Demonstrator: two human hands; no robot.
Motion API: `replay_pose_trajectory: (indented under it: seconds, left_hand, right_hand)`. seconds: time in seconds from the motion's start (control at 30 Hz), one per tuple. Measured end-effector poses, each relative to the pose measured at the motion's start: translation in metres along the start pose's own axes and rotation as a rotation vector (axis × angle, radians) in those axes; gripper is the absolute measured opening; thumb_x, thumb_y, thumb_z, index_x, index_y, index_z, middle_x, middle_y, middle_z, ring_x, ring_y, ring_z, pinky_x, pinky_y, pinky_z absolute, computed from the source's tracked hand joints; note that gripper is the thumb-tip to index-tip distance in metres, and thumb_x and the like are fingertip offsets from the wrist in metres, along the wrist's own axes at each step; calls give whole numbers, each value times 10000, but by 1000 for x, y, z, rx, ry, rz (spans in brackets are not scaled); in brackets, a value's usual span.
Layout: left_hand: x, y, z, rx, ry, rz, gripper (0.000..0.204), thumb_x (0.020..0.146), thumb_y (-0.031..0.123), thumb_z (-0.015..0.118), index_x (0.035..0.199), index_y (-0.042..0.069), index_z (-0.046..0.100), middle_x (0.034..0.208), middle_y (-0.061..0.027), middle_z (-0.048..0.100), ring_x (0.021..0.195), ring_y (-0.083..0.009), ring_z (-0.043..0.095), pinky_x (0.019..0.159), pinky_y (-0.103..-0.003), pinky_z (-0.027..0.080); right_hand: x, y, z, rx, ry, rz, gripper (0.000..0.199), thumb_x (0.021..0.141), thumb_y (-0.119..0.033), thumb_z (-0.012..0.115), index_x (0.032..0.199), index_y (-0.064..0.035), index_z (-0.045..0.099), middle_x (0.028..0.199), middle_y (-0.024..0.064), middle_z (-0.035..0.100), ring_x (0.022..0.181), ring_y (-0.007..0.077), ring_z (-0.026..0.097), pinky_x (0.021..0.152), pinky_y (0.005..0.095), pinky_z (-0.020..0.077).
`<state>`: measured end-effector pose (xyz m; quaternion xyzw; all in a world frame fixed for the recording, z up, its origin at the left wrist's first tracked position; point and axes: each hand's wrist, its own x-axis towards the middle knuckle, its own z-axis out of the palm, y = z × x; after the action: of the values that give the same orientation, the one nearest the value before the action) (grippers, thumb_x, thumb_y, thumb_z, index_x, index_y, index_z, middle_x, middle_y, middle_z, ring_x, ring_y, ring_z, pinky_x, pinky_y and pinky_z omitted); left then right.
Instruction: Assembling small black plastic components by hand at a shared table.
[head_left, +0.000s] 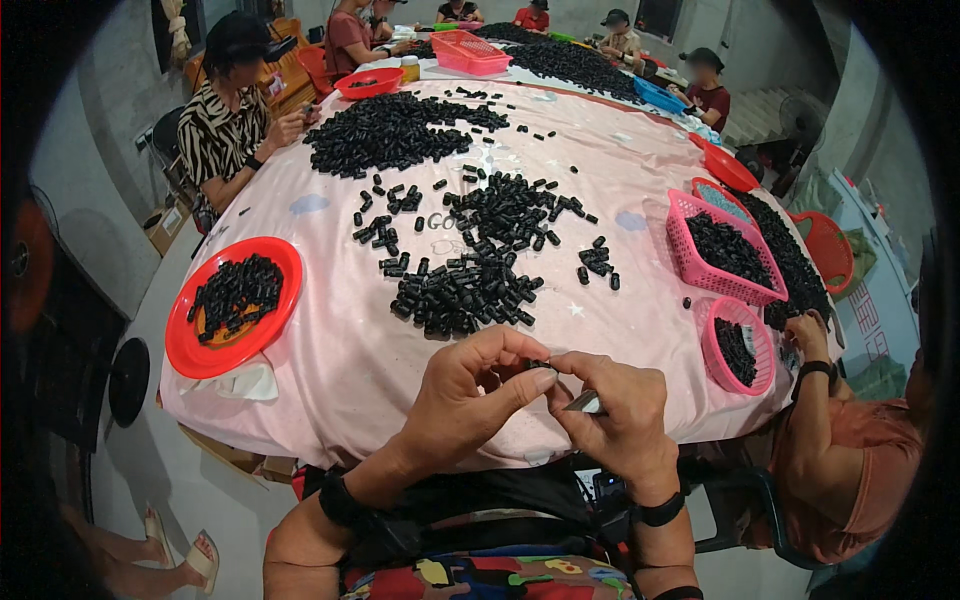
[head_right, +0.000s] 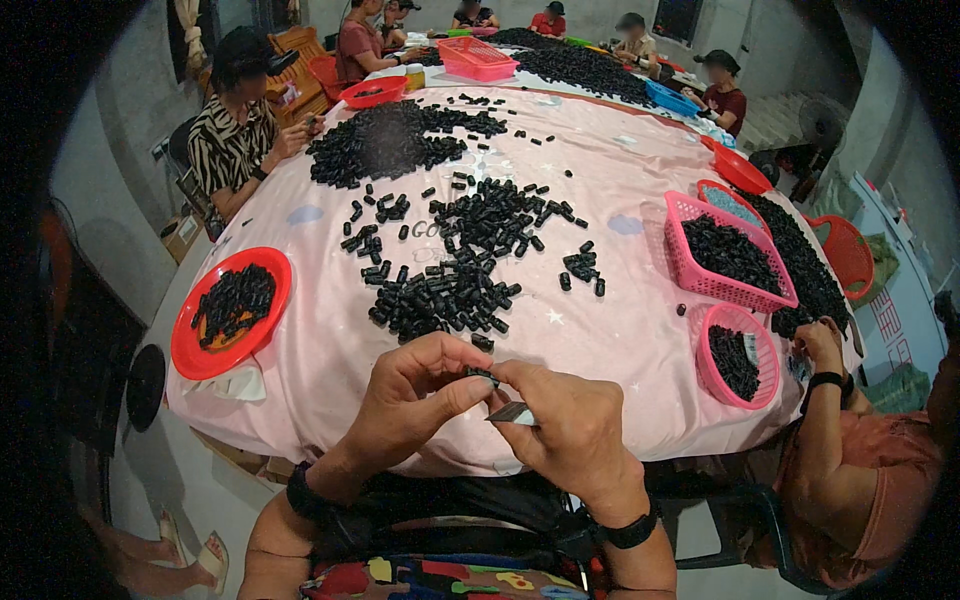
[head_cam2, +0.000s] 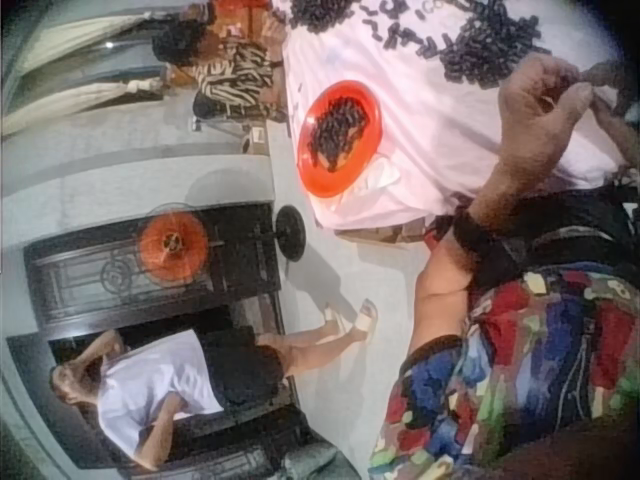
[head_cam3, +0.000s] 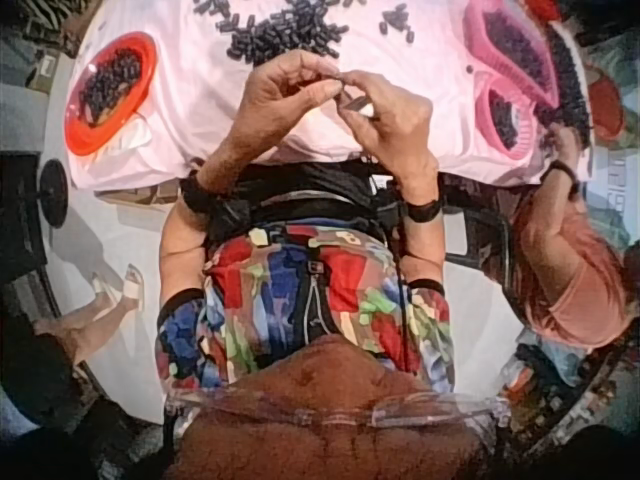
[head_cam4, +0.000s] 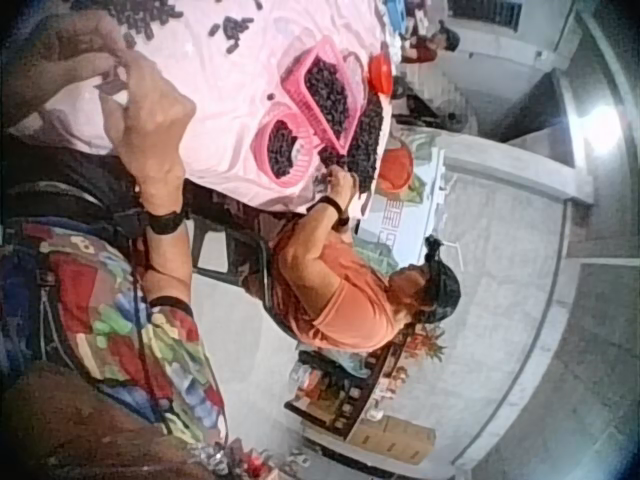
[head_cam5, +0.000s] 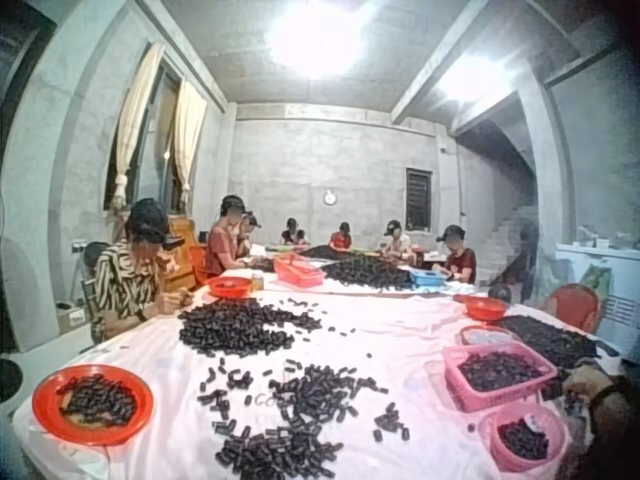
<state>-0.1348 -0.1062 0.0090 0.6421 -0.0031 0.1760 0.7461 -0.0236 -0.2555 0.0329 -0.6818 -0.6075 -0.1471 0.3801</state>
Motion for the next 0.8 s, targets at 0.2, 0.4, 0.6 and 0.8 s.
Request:
replay_pose_trajectory:
  seconds: [0.2, 0.4, 0.6, 0.8]
  left_hand:
    - [-1, 5, 0, 136, 48, 6, 163, 909, 30, 559, 1059, -27, 584, 940, -81, 662, 863, -110, 629, 789, -244, 498]
    - [-2, 12, -1, 337, 41, 42, 173, 906, 60, 570, 1048, -33, 601, 925, -76, 668, 833, -93, 627, 743, -225, 496]
    - [-3, 12, 6, 413, 149, 142, 182, 871, 127, 617, 1001, 5, 650, 743, -35, 634, 608, -47, 513, 557, -209, 420]
    - [-3, 9, 3, 376, 86, 94, 182, 890, 95, 589, 1033, -8, 636, 790, -42, 646, 683, -59, 561, 613, -212, 452]
  right_hand:
    - [1, 0, 0, 71, -13, 49, 327, 680, -35, 722, 990, -51, 621, 801, 95, 671, 644, 227, 668, 533, 278, 494]
    - [1, 0, 1, 156, 34, 71, 304, 699, -25, 715, 988, -48, 624, 814, 101, 675, 630, 221, 667, 522, 272, 489]
    - [1, 1, 1, 163, 29, 65, 300, 699, -15, 713, 986, -43, 628, 806, 109, 674, 615, 213, 666, 520, 270, 487]
    - [1, 0, -2, 222, 19, 126, 284, 708, 1, 703, 980, -37, 632, 804, 116, 674, 625, 202, 672, 533, 261, 493]
